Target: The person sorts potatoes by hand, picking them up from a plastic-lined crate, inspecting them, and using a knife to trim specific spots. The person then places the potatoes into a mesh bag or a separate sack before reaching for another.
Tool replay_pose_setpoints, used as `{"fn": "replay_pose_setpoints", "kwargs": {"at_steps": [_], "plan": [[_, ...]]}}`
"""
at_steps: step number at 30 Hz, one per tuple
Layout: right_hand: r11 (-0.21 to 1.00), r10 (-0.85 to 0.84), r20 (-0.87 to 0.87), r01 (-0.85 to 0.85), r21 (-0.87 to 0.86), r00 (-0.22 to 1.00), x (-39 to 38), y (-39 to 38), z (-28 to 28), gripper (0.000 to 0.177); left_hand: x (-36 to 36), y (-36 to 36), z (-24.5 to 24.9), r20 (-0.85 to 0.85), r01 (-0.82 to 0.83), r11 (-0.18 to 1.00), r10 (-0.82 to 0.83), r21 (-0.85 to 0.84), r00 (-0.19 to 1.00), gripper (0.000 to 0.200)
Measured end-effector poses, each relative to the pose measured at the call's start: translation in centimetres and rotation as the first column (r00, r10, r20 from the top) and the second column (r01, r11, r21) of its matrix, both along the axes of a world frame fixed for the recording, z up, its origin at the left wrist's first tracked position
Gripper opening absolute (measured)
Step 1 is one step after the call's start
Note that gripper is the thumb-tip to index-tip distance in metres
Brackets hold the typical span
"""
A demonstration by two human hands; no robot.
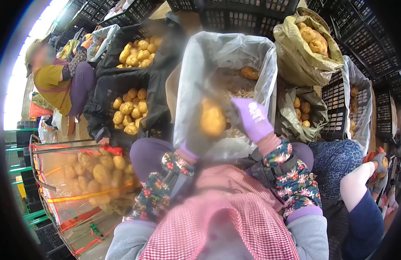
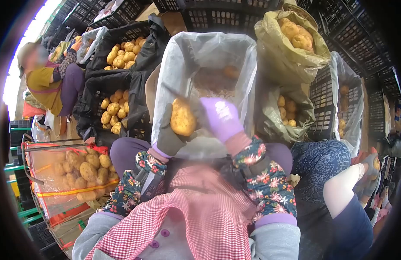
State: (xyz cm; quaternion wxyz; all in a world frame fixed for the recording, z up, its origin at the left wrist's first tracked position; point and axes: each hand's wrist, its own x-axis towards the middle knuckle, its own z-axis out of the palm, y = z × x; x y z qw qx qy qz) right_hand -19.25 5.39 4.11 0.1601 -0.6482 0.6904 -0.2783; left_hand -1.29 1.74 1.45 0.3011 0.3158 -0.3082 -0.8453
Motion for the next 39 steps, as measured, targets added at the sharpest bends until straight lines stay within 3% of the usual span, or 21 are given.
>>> {"fn": "replay_pose_setpoints", "kwargs": {"at_steps": [2,5,8,10,12,13,15,16,19,20,22,25,27,29,31,39], "plan": [[1.0,0.0,-0.014,0.0,0.022,1.0,-0.2,-0.4,-0.5,0.015,0.2,-0.4,1.4,-0.158,0.065,0.961,-0.022,0.27,0.987,0.064],[0.998,0.051,-0.086,-0.047,0.049,0.995,-0.1,-0.3,1.8,0.017,-0.3,-0.7,1.3,-0.229,0.082,0.975,-0.033,0.206,0.973,0.064],[0.998,0.056,-0.067,-0.054,0.029,0.996,0.0,-0.3,1.1,0.02,1.1,-0.3,-1.3,-0.045,0.123,0.99,-0.126,-0.069,0.991,0.059],[0.995,0.071,-0.094,-0.063,0.077,0.993,-0.4,-0.5,1.4,0.02,0.6,-0.7,-2.2,0.034,0.14,0.976,-0.136,-0.165,0.99,0.057],[0.983,0.08,-0.128,-0.057,0.172,0.988,0.2,-0.5,1.4,0.02,0.5,-0.3,-2.4,0.105,0.105,0.983,-0.09,-0.148,0.99,0.057],[0.992,0.081,-0.108,-0.069,0.109,0.991,0.2,-0.2,0.9,0.02,0.6,-0.1,-2.1,0.145,0.093,0.986,-0.073,-0.138,0.987,0.058],[0.997,0.073,-0.088,-0.076,-0.033,0.994,-0.7,-0.2,0.0,0.019,0.3,-0.6,-1.4,0.062,0.103,0.993,-0.1,-0.054,0.993,0.058],[0.993,0.098,-0.093,-0.091,0.074,0.991,-0.1,0.0,1.7,0.017,-0.1,-0.8,0.3,-0.061,0.124,0.992,-0.123,0.028,0.991,0.058],[0.998,0.066,-0.059,-0.066,0.004,0.996,-0.4,-0.4,-0.1,0.016,0.7,-0.3,1.1,-0.13,0.129,0.982,-0.111,0.14,0.985,0.059],[0.996,0.071,-0.072,-0.076,-0.056,0.995,-0.4,-0.4,-0.1,0.016,0.8,-0.5,1.1,-0.111,0.126,0.981,-0.11,0.146,0.988,0.059],[0.994,0.107,-0.103,-0.108,-0.006,0.989,-0.1,-0.1,0.8,0.017,0.6,-0.8,0.8,-0.087,0.106,0.983,-0.094,0.152,0.992,0.059],[0.991,0.129,-0.097,-0.125,0.038,0.987,0.3,0.0,0.9,0.02,1.4,-0.2,-1.1,0.154,0.044,0.999,-0.041,-0.014,0.987,0.06],[0.983,0.166,-0.09,-0.158,0.09,0.982,0.1,-0.2,2.4,0.02,1.2,-0.9,-2.0,0.088,0.035,0.997,-0.041,0.066,0.995,0.062],[0.994,0.11,-0.112,-0.108,0.025,0.988,0.4,0.0,0.9,0.018,1.2,-0.9,-1.7,0.057,0.021,0.994,-0.027,0.11,0.998,0.062],[0.999,0.047,-0.072,-0.046,0.014,0.996,-0.2,-0.3,0.0,0.018,1.2,-1.0,-1.4,0.048,0.012,0.993,-0.018,0.119,0.999,0.062],[0.997,0.072,-0.045,-0.073,-0.023,0.996,-0.5,0.1,0.4,0.014,1.0,-1.3,-1.8,0.077,-0.028,0.997,0.022,0.071,0.997,0.062]]}}
